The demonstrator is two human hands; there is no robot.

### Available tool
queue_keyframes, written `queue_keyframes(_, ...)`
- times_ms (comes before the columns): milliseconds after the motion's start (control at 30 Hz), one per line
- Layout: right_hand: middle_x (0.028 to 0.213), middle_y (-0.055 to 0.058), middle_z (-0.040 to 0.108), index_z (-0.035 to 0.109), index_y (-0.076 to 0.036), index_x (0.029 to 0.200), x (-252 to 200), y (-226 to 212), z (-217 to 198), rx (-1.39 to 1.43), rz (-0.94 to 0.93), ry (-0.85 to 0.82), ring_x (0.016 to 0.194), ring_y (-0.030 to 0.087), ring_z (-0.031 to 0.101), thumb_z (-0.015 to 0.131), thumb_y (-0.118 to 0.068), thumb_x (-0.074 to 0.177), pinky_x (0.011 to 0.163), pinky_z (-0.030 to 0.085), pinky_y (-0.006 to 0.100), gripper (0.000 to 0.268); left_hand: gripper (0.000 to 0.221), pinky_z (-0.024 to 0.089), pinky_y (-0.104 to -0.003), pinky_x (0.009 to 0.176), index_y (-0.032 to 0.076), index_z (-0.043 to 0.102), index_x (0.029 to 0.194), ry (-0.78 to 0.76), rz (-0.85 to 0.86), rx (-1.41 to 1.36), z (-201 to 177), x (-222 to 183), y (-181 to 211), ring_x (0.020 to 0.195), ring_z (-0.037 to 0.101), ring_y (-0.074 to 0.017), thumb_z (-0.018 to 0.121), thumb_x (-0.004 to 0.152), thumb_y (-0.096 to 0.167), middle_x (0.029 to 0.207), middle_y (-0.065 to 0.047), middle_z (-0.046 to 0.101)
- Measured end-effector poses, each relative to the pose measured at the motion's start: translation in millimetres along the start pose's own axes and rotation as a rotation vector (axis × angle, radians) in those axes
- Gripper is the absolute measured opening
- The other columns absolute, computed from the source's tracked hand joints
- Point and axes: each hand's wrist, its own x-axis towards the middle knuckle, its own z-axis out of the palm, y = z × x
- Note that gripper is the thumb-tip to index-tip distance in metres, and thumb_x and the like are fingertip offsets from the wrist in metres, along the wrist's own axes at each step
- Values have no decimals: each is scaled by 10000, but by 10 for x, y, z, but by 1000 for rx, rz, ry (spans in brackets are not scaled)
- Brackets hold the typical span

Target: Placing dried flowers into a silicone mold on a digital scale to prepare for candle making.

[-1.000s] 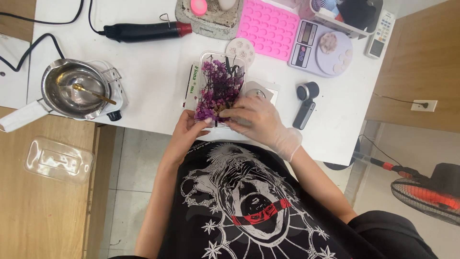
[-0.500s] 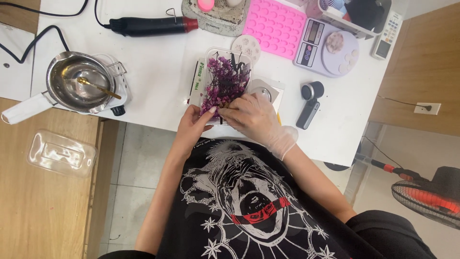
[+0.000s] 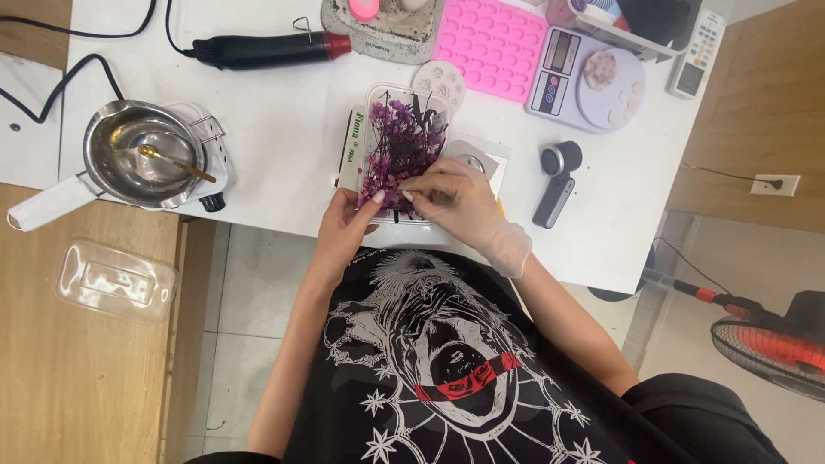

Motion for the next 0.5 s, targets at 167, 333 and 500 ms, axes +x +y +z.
queue_keyframes(167,889,28,682,810,-125,1074,28,-20,-19,68,79,13,807,165,660,786,-103,866,721,556,304,211,421,562,-301,822,51,574,1097,22,-14,10,-9,-2,6,955,646,-121,698,947,425,1011,-45,677)
queue_keyframes(333,899,23,686,812,-114,1080,21,-23,-50,148,143,32,802,131,647,770,-77,871,710,548,275,216,417,562,-299,840,64,571,1101,25,-27,8,4,1,16,986,649,-112,663,955,444,1021,-29,683)
queue_keyframes(500,921,14,674,805,-95,1077,21,-25,-174,298,230,73,766,84,590,768,-51,889,676,490,235,197,406,567,-319,843,82,560,1121,54,-22,-20,-8,7,-14,995,657,-116,642,956,444,1041,-33,673)
